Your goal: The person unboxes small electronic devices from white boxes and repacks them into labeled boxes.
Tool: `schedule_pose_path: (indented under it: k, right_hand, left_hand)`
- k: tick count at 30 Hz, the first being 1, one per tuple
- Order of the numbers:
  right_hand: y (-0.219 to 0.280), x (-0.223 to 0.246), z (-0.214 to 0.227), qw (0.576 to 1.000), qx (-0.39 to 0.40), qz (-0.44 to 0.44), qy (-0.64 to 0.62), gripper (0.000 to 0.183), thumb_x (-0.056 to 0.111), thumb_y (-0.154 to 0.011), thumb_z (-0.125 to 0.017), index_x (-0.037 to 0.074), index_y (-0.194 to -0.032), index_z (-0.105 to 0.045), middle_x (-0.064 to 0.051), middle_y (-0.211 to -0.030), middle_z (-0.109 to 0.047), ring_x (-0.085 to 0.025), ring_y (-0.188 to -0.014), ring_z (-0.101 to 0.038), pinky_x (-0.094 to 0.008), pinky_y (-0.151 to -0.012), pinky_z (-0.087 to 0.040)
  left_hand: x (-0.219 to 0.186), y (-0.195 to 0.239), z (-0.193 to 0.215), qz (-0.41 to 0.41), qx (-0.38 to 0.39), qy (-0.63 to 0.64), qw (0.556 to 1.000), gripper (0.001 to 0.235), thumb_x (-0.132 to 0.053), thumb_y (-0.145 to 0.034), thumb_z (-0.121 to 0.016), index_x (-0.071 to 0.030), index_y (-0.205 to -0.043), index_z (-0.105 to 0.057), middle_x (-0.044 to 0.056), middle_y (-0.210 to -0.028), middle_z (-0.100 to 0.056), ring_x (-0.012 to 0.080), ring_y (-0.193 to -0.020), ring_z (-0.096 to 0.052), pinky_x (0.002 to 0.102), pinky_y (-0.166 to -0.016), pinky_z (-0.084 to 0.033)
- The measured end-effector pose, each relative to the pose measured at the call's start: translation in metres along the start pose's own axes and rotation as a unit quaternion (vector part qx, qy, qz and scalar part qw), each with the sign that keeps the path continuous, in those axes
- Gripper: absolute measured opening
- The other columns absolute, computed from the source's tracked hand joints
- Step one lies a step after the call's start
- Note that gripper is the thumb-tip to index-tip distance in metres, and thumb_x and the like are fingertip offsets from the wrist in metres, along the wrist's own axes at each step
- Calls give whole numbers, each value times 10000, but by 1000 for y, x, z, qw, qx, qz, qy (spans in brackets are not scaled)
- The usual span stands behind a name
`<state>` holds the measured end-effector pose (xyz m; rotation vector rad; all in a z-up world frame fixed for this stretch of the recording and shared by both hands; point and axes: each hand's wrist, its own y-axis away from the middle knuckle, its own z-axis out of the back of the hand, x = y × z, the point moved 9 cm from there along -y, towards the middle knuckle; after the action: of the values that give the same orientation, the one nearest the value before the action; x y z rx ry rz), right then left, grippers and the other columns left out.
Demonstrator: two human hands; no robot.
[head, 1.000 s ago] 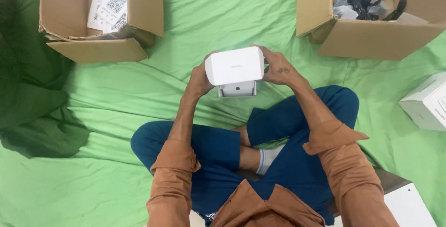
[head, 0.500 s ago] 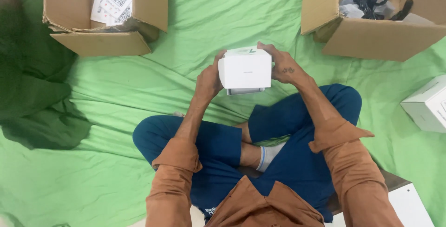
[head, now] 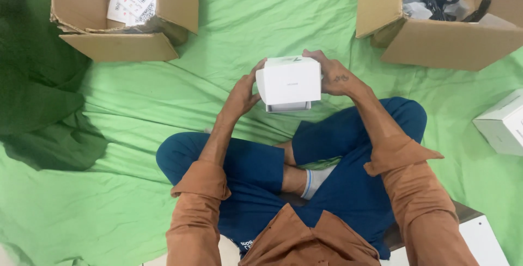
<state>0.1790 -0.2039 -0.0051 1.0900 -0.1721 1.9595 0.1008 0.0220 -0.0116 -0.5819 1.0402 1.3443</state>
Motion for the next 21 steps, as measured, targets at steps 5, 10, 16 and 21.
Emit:
schedule_pose_path:
  k: [5,10,16,21]
  right_hand:
    - [3,6,-3,988,-57,143,6,855,105,-835,-811,148,-1542,-333,-223,-1626,-439,-428,-1334,-565,-477,-1097,-492]
    - [21,26,-14,984,45,108,132,1172,52,-625,-886,252,-1579,-234,-129,-1719,-114,-383,-1498,-323,-466,-1134,-447]
    - [31,2,-35,926,145,-47,346,1319,-26,-666,-837,312,-1665,-45,-126,-1739,45,-396,-1548,-194,-439,-1027,-517]
    - [45,-19,-62,986,86,122,70,1255,23,-708,-808,257,-1729,-116,-271,-1721,-135,-433,-1538,-325,-501,-1169,-450]
  left_hand:
    - [-15,8,9,-80,-60,-116,988,938,-21,-795,-776,-252,-1580,-317,184,-1363,-625,405,-1146,-624,496,-957,-497]
    - [-12,17,13,-124,-13,-117,985,884,91,-778,-634,-266,-1550,-393,138,-1546,-503,393,-1181,-609,475,-1005,-505]
    - [3,18,-2,-113,7,-151,982,732,-53,-830,-579,-257,-1521,-452,79,-1654,-427,380,-1133,-618,473,-999,-509]
    - [-13,32,-18,-17,13,-56,998,596,-444,-1038,-607,-234,-1563,-420,198,-1451,-592,394,-1183,-624,484,-1014,-492]
